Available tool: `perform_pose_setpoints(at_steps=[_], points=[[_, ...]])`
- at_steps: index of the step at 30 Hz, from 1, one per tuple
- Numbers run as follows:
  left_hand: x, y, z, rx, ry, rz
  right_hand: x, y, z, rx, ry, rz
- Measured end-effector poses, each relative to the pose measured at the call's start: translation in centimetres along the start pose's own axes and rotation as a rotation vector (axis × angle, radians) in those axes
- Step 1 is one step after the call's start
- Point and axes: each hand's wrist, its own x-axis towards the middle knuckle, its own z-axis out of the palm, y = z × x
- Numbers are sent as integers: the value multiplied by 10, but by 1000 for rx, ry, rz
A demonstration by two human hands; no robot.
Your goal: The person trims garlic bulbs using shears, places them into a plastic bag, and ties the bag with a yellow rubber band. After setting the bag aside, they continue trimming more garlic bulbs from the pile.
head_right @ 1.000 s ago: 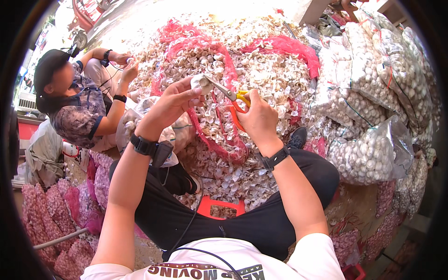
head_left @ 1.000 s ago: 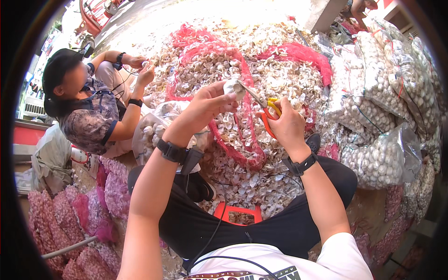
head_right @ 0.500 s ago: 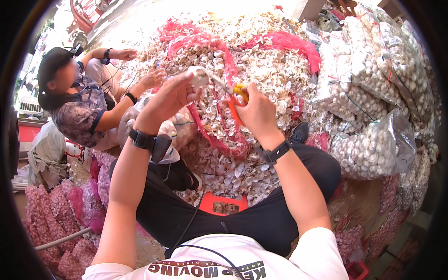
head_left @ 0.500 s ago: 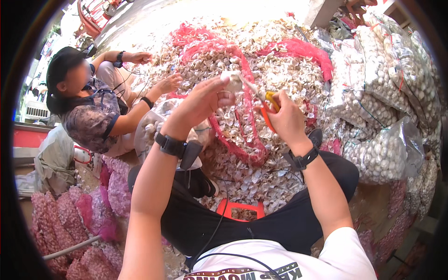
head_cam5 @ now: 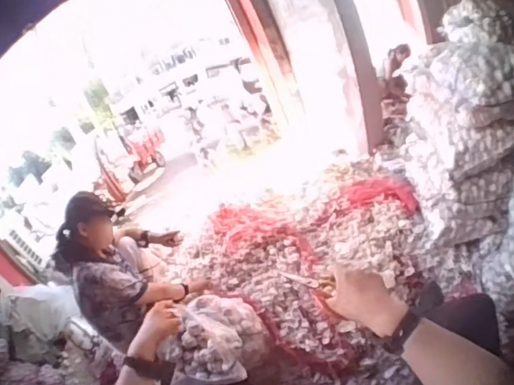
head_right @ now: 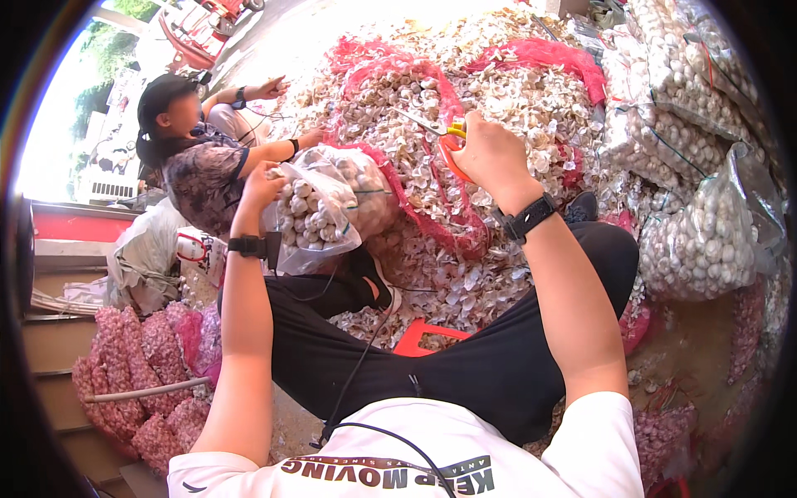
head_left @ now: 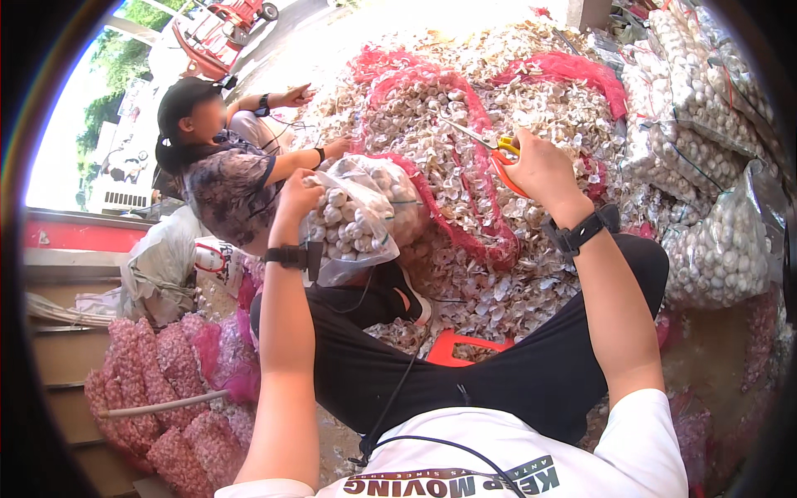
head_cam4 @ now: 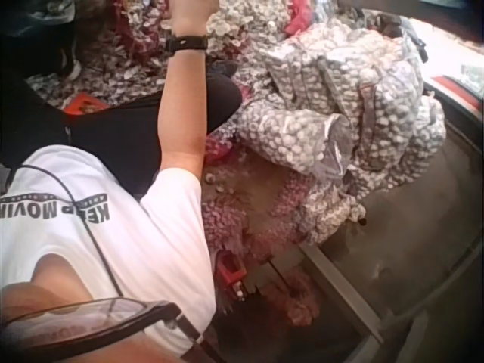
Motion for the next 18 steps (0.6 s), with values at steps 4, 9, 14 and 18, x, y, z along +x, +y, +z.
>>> perform_pose_setpoints(at_steps=[4, 9, 14, 18], points=[[-13, -13, 32, -389, -196, -133, -9, 7, 0, 25, 7, -15], [-28, 2, 51, -85, -124, -105, -13, 14, 0, 1, -30, 56], [-29, 22, 58, 384, 87, 122, -17, 17, -11, 22, 9, 71], [-23, 61, 69, 344, 541, 459, -7, 34, -23, 100, 134, 127]])
